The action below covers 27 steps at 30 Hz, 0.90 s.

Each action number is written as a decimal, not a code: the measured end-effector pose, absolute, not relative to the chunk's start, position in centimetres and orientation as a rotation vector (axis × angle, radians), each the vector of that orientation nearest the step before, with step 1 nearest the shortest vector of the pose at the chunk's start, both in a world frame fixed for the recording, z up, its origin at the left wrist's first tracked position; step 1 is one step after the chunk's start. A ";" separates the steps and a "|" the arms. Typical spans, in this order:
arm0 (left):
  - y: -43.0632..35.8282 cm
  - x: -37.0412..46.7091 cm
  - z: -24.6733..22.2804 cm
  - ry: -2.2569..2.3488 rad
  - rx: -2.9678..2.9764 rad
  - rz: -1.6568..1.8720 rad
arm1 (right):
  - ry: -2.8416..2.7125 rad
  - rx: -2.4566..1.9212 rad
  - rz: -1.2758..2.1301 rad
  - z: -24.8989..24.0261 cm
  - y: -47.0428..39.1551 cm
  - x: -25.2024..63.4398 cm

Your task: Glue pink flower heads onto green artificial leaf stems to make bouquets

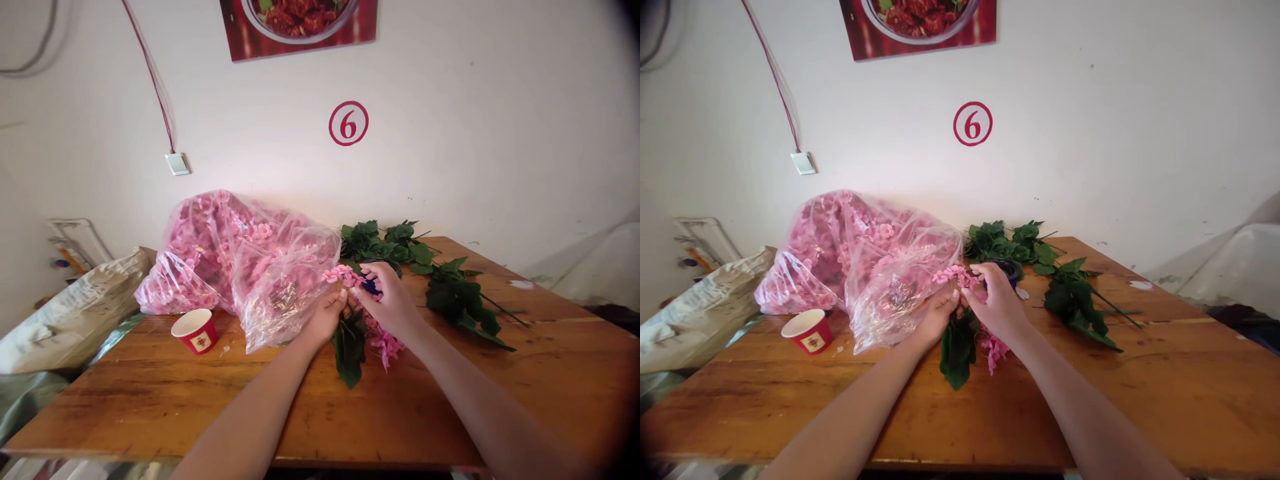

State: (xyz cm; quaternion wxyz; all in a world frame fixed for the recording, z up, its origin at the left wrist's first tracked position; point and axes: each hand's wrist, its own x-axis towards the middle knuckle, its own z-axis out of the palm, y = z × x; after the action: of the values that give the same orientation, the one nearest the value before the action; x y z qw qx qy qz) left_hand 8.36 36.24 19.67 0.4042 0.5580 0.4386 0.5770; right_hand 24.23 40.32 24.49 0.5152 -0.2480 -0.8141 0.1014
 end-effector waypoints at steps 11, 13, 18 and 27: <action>35.7 8.7 19.8 1.114 1.459 1.584 | -2.053 -0.951 0.391 23.6 41.0 23.7; 35.7 8.8 19.8 1.106 1.472 1.560 | -2.058 -1.001 0.416 23.6 41.1 23.7; 35.6 8.9 19.7 1.054 1.506 1.556 | -2.192 -1.166 0.341 24.0 40.8 24.1; 35.1 9.2 20.7 1.044 1.598 1.588 | -2.251 -0.546 0.583 24.4 39.3 23.1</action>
State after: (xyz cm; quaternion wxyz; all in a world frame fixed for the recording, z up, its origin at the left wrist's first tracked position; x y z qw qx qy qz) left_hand 9.20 35.11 20.67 0.3233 0.6091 0.3978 0.6051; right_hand 23.13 39.32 24.40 0.3680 -0.2125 -0.8763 0.2270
